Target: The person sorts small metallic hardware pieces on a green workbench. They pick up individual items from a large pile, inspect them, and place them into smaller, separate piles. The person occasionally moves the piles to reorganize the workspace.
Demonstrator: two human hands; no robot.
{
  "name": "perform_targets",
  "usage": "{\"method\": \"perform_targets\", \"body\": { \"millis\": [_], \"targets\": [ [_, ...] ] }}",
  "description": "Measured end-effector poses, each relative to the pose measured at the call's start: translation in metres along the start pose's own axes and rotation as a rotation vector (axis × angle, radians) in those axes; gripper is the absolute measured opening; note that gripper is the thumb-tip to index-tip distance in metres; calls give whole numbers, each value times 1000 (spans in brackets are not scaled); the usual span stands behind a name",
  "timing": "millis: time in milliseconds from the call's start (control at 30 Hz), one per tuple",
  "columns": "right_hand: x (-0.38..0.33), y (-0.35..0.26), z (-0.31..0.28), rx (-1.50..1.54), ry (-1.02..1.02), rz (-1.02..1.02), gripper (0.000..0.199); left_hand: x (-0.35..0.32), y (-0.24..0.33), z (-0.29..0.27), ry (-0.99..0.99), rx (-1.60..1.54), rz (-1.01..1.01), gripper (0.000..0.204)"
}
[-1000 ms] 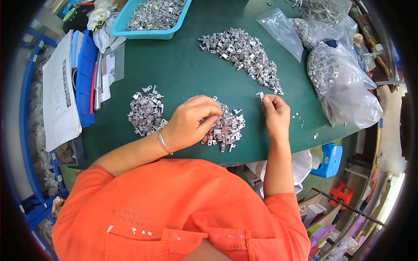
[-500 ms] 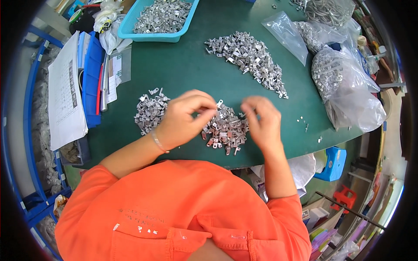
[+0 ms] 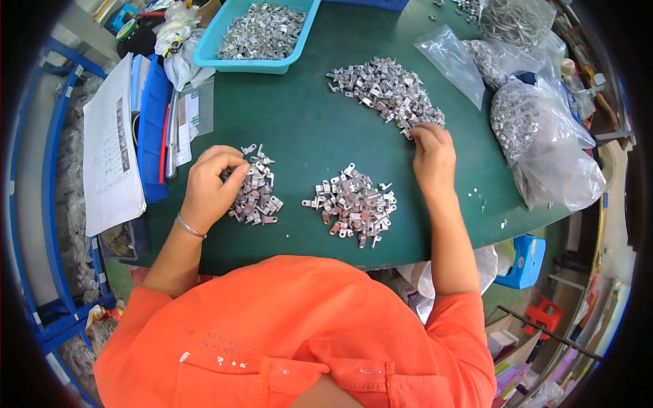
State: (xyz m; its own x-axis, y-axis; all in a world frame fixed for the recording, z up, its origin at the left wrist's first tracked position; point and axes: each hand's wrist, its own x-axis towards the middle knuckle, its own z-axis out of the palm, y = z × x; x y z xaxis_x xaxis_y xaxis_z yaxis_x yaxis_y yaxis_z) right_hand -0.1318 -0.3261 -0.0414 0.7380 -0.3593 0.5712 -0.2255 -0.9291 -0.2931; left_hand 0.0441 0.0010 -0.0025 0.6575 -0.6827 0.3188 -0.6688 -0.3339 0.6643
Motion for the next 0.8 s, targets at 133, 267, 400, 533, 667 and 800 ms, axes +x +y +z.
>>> {"method": "perform_targets", "body": {
  "millis": [133, 267, 400, 533, 667, 800],
  "targets": [
    [-23, -20, -12, 342, -93, 135, 22, 6, -2, -3, -81, -45, -44, 7],
    [-32, -18, -10, 203, -42, 113, 23, 4, 0, -1, 9, -109, -132, 6],
    [-32, -32, -7, 249, -74, 112, 24, -5, -7, 4, 95, -626, -255, 5],
    [-30, -26, -13, 46, -79, 192, 18, -2, 7, 3, -27, -795, -442, 15],
    [-33, -35, -14, 171, -144, 248, 14, -5, 5, 1, -65, -1179, -608, 20],
    [-37, -35, -15, 189, -173, 221, 13, -4, -3, -2, -149, -1403, -721, 19]
  ]
}}
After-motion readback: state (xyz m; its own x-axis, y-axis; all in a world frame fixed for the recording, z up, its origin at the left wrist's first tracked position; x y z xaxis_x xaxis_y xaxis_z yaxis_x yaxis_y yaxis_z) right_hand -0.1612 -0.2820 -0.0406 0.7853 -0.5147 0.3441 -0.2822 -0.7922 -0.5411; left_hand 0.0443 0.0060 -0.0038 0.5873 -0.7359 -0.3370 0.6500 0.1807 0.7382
